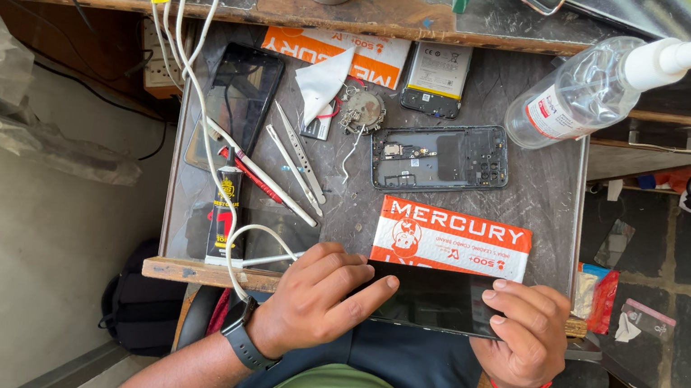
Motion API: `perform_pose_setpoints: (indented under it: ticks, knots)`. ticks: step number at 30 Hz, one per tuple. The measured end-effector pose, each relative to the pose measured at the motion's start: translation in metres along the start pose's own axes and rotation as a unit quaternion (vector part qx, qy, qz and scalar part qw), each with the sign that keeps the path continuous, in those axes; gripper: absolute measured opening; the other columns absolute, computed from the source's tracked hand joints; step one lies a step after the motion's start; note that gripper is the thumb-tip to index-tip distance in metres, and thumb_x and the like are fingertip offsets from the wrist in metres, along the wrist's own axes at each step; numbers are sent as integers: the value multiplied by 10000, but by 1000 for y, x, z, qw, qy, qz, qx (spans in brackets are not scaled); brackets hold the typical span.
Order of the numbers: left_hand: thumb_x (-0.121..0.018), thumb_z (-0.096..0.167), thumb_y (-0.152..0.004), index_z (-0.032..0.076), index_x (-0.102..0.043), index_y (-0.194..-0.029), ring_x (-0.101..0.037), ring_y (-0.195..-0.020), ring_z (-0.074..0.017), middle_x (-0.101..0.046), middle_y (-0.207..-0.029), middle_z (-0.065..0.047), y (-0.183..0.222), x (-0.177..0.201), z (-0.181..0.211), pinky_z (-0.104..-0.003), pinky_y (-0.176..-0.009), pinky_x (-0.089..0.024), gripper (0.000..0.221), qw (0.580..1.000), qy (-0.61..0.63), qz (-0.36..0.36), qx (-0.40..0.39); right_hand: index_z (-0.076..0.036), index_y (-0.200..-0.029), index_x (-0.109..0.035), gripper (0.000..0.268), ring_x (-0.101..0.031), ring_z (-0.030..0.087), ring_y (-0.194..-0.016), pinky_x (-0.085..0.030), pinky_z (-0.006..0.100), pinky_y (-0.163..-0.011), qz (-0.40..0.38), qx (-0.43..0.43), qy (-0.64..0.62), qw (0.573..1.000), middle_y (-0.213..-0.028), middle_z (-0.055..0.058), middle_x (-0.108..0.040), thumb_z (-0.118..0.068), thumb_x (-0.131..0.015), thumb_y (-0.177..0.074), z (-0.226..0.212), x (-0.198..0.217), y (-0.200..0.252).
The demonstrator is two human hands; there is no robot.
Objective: The person repairs a disassembled smartphone by connecting a charging cable to the motherboard and testing the device. They use a metal tool to adjust internal components and a cotton swab to clean the circuit board. The person repeatedly connects and disconnects the cable while manipulating the phone's internal parts.
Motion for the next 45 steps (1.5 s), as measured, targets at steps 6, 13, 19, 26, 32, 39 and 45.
perform_pose_setpoints:
  ticks: [6, 13, 19, 26, 32, 39, 45]
  knots:
    - [-756, 75, -882, 62, -671, -1257, -681, -957, -252, -672, -1021, -90, 2, 0, 1, -419, -874, -557, 384, 1000, -11, 6, -3, -143, -1019, -438, 495, -716, 261, -931, -514, 421, -794, 2, 2, -13, 1000, -993, 47, -692, -126, -863, -767, 1, 1, 3]
    - [-780, 73, -868, 67, -686, -1237, -680, -956, -248, -673, -1010, -80, 0, 1, 2, -410, -864, -555, 381, 1000, -17, 11, -6, -145, -1020, -444, 490, -719, 266, -947, -512, 417, -802, 3, 1, -11, 1000, -1004, 45, -696, -137, -878, -793, 0, 1, 4]
    - [-788, 74, -878, 71, -695, -1203, -674, -942, -244, -681, -1009, -76, -2, 2, 1, -401, -818, -543, 338, 999, -21, 19, -14, -139, -1029, -448, 465, -719, 279, -953, -517, 439, -813, -10, -2, -2, 1000, -1018, 59, -701, -65, -847, -802, -2, 4, 1]
    - [-767, 57, -813, 44, -702, -1130, -693, -895, -274, -687, -969, -101, -5, -4, 0, -416, -770, -542, 324, 999, -17, 22, -21, -127, -1041, -459, 442, -715, 274, -969, -529, 425, -791, -13, 28, -5, 1000, -1041, 61, -694, -101, -836, -813, 2, 6, 1]
    - [-781, 50, -820, 47, -701, -1112, -694, -887, -271, -684, -963, -92, -3, -6, -1, -411, -768, -545, 302, 999, -21, 22, -19, -134, -1045, -452, 449, -716, 265, -978, -521, 406, -791, -10, 26, -5, 1000, -1043, 49, -693, -111, -842, -824, 3, 4, 1]
    - [-754, 75, -809, 33, -694, -1081, -701, -904, -279, -697, -974, -110, -6, -4, -2, -411, -777, -546, 282, 1000, -9, 19, -17, -130, -1042, -460, 438, -723, 271, -972, -529, 417, -797, -13, 21, -7, 1000, -1041, 59, -702, -91, -832, -814, 3, 5, 2]
    - [-742, 99, -849, 46, -699, -1106, -687, -952, -257, -699, -1024, -96, -5, 3, 1, -412, -837, -548, 266, 1000, -15, 4, -7, -122, -1030, -450, 480, -713, 286, -955, -526, 443, -808, -6, 10, -10, 1000, -1016, 73, -699, -96, -864, -789, 0, 4, -2]
Point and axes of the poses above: each hand's wrist, its own y-axis away from the middle knuckle, its own x-axis out of the back of the hand, z = x × y, the point moved 2 cm from there along -y, towards the middle knuckle
